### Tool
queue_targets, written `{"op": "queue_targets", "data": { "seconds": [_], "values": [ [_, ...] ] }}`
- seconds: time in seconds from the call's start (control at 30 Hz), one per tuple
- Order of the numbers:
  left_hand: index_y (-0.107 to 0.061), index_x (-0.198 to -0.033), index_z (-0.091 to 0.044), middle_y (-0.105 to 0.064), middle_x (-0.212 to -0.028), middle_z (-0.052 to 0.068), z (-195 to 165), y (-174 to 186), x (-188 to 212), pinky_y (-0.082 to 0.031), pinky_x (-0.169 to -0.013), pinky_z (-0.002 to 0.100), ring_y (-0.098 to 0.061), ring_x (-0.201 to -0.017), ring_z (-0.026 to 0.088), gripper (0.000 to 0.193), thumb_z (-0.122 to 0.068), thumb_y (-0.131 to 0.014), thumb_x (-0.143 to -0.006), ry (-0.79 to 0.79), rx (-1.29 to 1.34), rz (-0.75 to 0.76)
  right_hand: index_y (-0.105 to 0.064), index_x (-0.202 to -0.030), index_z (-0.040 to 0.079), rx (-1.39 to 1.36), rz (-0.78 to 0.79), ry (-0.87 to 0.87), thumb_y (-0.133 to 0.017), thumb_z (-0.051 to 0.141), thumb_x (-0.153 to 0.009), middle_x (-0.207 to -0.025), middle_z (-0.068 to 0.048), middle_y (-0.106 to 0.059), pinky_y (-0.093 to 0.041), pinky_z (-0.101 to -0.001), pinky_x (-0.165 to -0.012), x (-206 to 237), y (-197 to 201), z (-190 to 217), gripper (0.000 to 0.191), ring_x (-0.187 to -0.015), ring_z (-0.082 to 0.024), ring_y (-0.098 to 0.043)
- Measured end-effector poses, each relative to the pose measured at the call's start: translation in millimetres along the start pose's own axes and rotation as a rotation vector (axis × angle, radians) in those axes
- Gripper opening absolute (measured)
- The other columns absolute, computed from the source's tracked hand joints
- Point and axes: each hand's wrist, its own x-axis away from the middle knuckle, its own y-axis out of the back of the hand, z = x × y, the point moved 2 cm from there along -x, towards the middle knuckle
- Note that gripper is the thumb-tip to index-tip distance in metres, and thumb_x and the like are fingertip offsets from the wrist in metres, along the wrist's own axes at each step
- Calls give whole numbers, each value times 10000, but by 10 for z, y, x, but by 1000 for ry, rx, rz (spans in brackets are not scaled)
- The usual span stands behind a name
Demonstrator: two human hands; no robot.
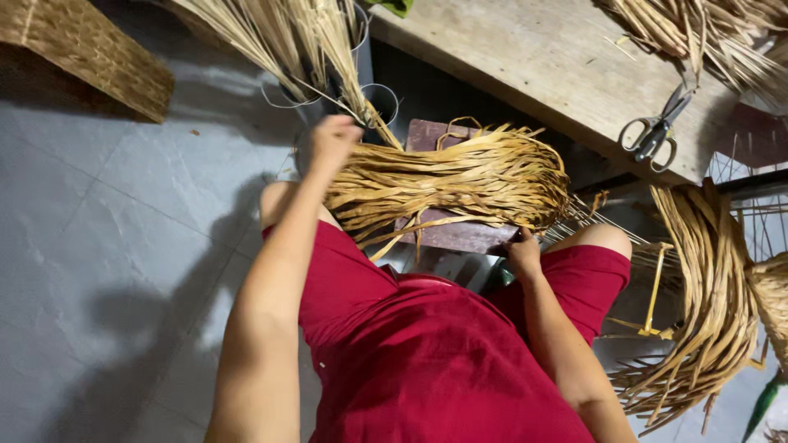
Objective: The person sits on the floor weaving dried palm leaf strips across a yellow wire frame, using a small knife to tighten and trim the weave. They then carry a large bundle of dried leaves from another room, sort through it, and trim individual strips with scissors.
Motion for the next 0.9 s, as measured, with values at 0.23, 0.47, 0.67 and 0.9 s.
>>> {"op": "queue_targets", "data": {
  "seconds": [0.23,0.47,0.67,0.9],
  "values": [
    [-482,-1393,-56,-705,-1158,131,655,667,-581,-639,-649,337,-765,-793,250,529,-170,-697,-923,585,432,-259,-638,-1167,15,63,66,-207,-674,-29,-909,-945,-111,-652,-491,-367,-671,-110,-60,-122,265,-773,-215,-591],
    [-311,-1457,-157,-518,-1305,245,885,384,-1167,-652,-688,449,-745,-864,418,580,-390,-544,-980,780,736,-202,-619,-1331,21,-196,141,-250,-624,-89,-878,-1097,-59,-695,-532,-317,-796,-299,-141,-206,466,-932,-178,-647],
    [-401,-1427,-68,-650,-1149,344,1127,336,-1530,-657,-719,451,-738,-881,421,577,-466,-529,-1029,890,941,-137,-623,-1346,37,-151,79,-298,-641,-84,-881,-1106,-67,-688,-532,-315,-797,-344,-267,-126,481,-943,-185,-634],
    [-587,-1170,77,-735,-982,259,1292,390,-1749,-647,-687,469,-767,-806,400,309,-78,-372,-1011,827,1020,-144,-618,-1289,56,-57,80,-339,-649,-98,-832,-1070,-76,-692,-539,-338,-832,-399,-389,51,484,-953,-213,-650]
  ]
}}
